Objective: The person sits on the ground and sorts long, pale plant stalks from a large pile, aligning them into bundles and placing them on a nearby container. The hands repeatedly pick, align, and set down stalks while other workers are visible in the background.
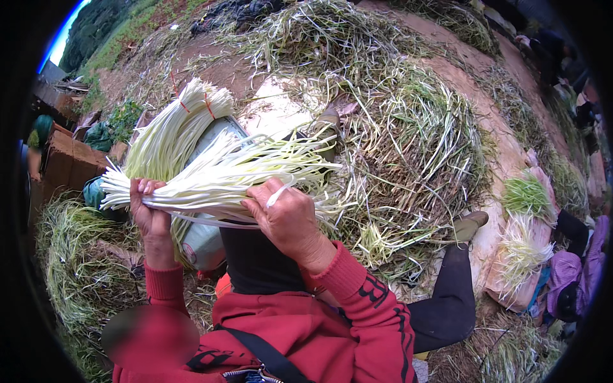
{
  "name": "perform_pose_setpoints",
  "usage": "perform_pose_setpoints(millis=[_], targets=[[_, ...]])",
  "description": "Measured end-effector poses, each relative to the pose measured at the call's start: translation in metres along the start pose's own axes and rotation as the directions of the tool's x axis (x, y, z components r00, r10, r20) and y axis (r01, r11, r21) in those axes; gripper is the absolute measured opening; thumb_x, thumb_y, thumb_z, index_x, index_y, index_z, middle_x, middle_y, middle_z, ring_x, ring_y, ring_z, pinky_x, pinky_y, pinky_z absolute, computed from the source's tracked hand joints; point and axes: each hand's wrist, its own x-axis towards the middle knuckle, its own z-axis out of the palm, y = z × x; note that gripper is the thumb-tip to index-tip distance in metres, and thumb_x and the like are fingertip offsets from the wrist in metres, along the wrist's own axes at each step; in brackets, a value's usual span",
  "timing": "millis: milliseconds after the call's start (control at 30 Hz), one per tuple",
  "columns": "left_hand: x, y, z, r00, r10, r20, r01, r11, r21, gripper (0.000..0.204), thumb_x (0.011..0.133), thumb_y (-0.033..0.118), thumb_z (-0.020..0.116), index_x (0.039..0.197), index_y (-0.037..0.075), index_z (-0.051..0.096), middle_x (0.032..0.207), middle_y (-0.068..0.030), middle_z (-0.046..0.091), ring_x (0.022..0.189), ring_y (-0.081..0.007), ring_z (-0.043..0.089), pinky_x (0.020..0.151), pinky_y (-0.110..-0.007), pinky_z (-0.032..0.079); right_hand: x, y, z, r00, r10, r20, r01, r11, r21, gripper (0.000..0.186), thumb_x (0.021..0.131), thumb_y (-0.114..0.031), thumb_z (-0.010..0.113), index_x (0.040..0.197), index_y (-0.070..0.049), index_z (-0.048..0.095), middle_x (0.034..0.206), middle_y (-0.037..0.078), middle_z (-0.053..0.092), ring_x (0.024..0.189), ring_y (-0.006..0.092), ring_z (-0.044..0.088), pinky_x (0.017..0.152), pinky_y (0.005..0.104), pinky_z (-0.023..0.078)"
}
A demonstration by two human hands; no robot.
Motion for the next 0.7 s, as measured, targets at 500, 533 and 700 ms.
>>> perform_pose_setpoints(millis=[500, 533, 700], targets=[[-0.037, -0.056, 0.101, 0.942, 0.196, 0.272, -0.284, 0.898, 0.337, 0.014, 0.092, 0.021, 0.049, 0.083, 0.013, 0.042, 0.066, 0.0026, 0.037, 0.06, -0.0089, 0.04, 0.067, -0.031, 0.038, -0.011, 0.018, -0.001, 0.953, 0.233, -0.194, -0.184, 0.953, 0.24, 0.005, 0.077, -0.004, 0.059, 0.073, -0.001, 0.057, 0.061, 0.007, 0.053, 0.05, 0.0157, 0.05, 0.049, 0.0269, 0.04], [-0.041, -0.074, 0.116, 0.943, 0.167, 0.29, -0.256, 0.918, 0.304, 0.016, 0.092, 0.02, 0.05, 0.081, 0.012, 0.042, 0.066, 0.0025, 0.037, 0.059, -0.0086, 0.039, 0.067, -0.03, 0.038, -0.019, 0.03, -0.004, 0.923, 0.328, -0.2, -0.27, 0.924, 0.272, 0.007, 0.077, -0.006, 0.059, 0.072, -0.001, 0.057, 0.06, 0.008, 0.054, 0.05, 0.0178, 0.051, 0.049, 0.0286, 0.041], [-0.045, -0.055, 0.158, 0.834, 0.147, 0.532, -0.196, 0.98, 0.037, 0.011, 0.091, 0.015, 0.05, 0.087, 0.007, 0.045, 0.07, -0.0002, 0.039, 0.062, -0.0103, 0.039, 0.067, -0.029, 0.036, -0.098, 0.156, -0.038, 0.585, 0.736, -0.34, -0.654, 0.676, 0.338, 0.017, 0.08, -0.016, 0.06, 0.072, -0.001, 0.06, 0.054, -0.001, 0.052, 0.05, 0.006, 0.044, 0.047, 0.0247, 0.038]])
